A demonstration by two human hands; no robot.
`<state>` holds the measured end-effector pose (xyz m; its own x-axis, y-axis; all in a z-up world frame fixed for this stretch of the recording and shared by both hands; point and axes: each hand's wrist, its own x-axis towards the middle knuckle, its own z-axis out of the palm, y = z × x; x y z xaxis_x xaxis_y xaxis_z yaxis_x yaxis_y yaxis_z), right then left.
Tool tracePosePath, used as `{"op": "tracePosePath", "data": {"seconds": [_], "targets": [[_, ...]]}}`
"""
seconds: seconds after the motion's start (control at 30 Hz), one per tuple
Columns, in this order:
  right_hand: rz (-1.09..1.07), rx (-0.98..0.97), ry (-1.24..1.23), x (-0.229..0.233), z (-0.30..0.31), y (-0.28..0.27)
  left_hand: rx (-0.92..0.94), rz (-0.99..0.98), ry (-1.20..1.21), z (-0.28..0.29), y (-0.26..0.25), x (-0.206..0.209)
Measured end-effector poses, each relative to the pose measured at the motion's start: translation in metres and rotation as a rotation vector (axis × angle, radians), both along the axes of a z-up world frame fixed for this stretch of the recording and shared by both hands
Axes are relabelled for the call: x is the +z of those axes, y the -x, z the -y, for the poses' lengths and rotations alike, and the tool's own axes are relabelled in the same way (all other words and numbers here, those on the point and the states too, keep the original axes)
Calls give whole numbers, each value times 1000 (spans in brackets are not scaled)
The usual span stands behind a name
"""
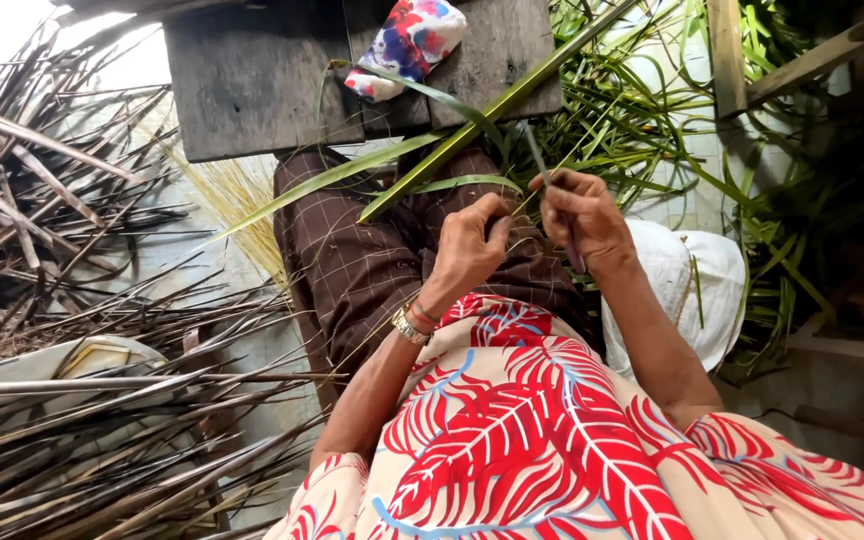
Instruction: Stripping thin fibers from palm leaves using a small knife
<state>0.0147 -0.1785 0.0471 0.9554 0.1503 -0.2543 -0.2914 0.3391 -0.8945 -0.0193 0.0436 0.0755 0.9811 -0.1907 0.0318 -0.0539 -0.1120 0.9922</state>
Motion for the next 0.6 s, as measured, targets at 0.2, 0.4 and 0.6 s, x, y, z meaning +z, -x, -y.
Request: {"op": "tracePosePath", "data": {"seconds": [0.2,0.4,0.6], "targets": [[-61,-2,-38,-35,64,-36,0,17,-76,-4,12,-23],[-140,-71,-231,-71,181,-68,83,151,-173,-41,29,3],[-72,-313,212,-65,189,-54,441,520,-264,-97,9,63]]}}
